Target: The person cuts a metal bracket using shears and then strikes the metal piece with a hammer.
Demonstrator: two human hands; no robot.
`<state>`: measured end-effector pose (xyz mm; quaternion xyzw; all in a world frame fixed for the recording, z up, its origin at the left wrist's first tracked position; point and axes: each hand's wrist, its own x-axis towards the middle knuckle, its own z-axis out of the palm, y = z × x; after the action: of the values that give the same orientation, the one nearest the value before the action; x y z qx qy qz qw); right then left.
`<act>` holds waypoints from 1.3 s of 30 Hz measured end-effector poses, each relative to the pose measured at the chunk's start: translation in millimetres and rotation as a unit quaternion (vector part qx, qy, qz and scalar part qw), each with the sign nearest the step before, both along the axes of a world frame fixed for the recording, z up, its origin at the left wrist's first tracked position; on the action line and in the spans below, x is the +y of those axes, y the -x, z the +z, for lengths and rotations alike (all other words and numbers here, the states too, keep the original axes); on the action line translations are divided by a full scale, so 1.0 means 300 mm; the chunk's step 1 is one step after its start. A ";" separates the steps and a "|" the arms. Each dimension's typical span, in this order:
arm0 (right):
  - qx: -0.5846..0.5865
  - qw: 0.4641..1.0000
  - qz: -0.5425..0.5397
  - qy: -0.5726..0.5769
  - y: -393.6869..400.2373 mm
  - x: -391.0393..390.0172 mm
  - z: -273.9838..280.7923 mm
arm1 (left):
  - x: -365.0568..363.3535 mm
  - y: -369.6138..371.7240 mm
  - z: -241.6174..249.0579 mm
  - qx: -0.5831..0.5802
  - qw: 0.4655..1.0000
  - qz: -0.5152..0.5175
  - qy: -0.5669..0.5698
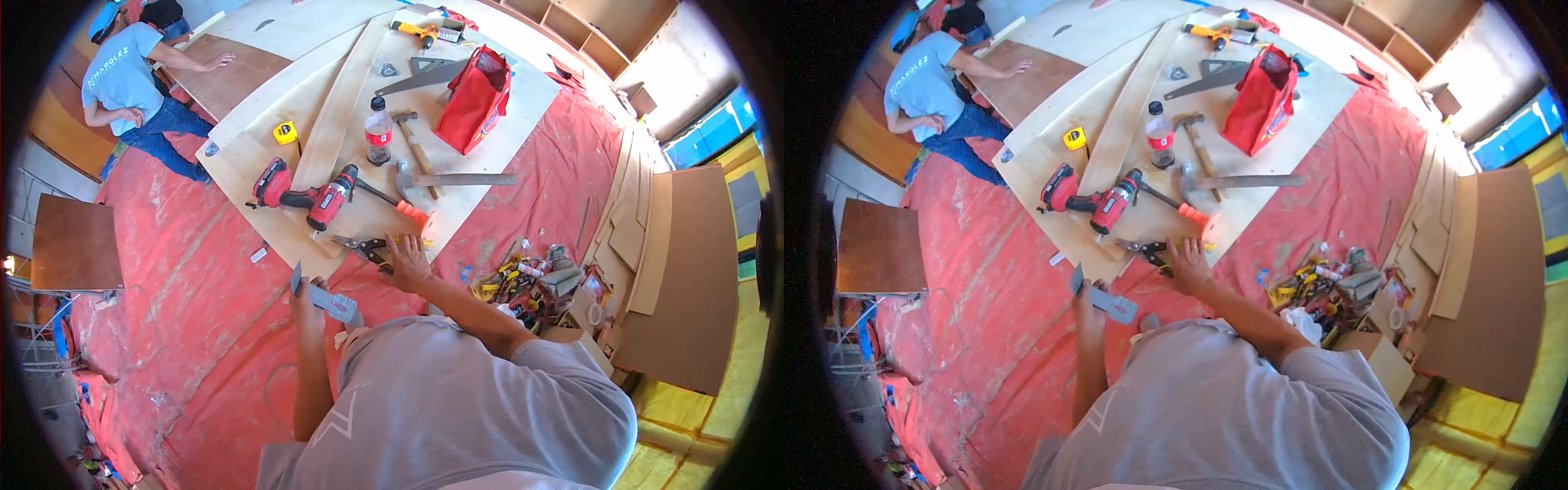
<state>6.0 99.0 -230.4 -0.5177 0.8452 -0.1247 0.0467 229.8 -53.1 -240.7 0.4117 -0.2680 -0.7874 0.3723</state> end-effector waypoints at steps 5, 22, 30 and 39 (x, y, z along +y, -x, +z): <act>0.014 1.000 0.002 0.019 -0.009 0.025 0.008 | 0.055 -0.020 0.026 0.006 1.000 0.012 0.014; -0.056 0.993 0.010 0.105 0.055 0.008 0.096 | 0.121 0.230 0.000 -0.289 0.883 -0.302 0.215; -0.103 0.991 -0.077 0.037 0.395 0.070 0.198 | 0.173 0.355 -0.129 -0.318 0.831 -0.298 0.346; -0.060 0.997 -0.045 0.026 0.398 0.044 0.155 | 0.141 0.373 -0.180 -0.275 0.845 -0.225 0.401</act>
<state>-113.4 112.2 -183.9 -0.4714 0.8600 -0.1792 0.0780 117.9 -10.9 -294.8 0.3545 -0.7368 -0.5282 0.2292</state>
